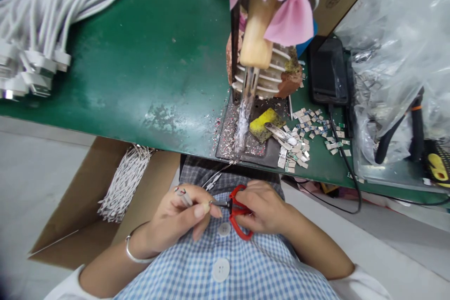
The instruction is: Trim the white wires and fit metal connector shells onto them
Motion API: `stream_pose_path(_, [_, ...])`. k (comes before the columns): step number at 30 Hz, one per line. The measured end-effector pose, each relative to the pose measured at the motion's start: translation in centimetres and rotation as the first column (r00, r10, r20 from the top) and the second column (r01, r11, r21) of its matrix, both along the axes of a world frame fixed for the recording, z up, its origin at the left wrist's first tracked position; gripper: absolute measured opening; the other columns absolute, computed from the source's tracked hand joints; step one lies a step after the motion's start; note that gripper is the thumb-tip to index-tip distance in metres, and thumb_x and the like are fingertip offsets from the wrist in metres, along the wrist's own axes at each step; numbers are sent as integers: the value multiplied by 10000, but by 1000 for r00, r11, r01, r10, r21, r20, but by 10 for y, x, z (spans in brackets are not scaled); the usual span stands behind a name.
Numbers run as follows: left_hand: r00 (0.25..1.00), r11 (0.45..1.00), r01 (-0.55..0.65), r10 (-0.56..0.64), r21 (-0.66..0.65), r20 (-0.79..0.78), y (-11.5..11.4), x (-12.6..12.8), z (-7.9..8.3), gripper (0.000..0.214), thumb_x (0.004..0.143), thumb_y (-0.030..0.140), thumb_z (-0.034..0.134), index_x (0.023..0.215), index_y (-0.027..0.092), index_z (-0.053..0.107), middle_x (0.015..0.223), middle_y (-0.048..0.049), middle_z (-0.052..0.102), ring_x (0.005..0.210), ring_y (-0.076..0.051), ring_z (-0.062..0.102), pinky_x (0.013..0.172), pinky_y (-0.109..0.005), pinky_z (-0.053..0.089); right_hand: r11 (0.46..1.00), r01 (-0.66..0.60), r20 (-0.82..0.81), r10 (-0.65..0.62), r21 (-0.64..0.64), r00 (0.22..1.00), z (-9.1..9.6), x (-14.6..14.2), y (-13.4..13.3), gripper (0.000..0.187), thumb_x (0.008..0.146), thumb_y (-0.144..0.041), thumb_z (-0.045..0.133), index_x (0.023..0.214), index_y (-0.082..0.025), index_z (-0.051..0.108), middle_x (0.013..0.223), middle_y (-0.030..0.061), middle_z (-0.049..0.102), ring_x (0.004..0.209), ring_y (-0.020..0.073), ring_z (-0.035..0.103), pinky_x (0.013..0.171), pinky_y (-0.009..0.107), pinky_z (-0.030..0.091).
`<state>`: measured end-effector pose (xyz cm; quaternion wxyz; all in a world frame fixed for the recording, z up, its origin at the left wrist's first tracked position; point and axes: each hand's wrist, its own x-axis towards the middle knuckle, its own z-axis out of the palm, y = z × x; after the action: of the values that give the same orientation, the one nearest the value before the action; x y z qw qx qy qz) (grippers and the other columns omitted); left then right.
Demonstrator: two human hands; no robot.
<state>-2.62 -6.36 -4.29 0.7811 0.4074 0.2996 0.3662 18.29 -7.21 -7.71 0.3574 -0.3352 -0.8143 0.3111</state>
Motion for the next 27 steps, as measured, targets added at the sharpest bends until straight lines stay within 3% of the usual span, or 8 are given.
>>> stream_pose_path(3, [994,983,-76,88,165,-68,0,3,1,277,936,316,557,869,108,727,570,-63,699,499,-124,623,512,-206,489,991,33,-137,-51,-132,989,-2,-9,-4,114,837,-208,603,904,-221,512,563,-57,510,475,110,426,512,239,346])
stream_pose_path(6, [980,935,-125,168,332,-107,1,5,1,265,948,276,539,840,124,728,664,-84,738,609,-146,677,608,-225,529,964,38,-221,-98,-264,970,-5,-20,-13,129,851,-212,611,888,-218,488,562,-76,457,456,80,389,465,204,310])
stream_pose_path(12, [969,946,-157,203,285,-140,-5,7,-5,290,969,276,494,828,129,700,675,-68,725,601,-148,684,589,-226,544,872,-64,-334,-118,-486,935,-8,-34,-28,161,944,-338,515,925,-235,393,596,-89,449,402,39,390,389,134,309])
stream_pose_path(18, [911,874,-258,361,411,-197,-7,12,-9,217,947,265,537,936,148,719,659,-51,733,606,-152,685,622,-251,556,799,-95,-359,-158,-594,920,-4,-34,-32,198,975,-412,431,902,-260,328,606,-98,380,389,40,314,367,136,300])
stream_pose_path(23, [937,896,-223,306,384,-169,-5,10,-7,211,961,231,503,921,143,690,573,-19,677,506,-116,626,579,-225,527,822,-40,-284,-150,-568,947,1,-18,-21,219,832,-286,650,900,-236,448,583,-79,424,441,65,365,410,166,295])
stream_pose_path(27, [942,893,-203,290,402,-168,-5,8,-6,195,959,206,496,897,147,672,536,2,636,461,-91,573,536,-199,486,930,14,-203,-96,-369,974,9,-7,-4,240,752,-304,685,881,-222,500,586,-63,425,481,94,369,438,208,312])
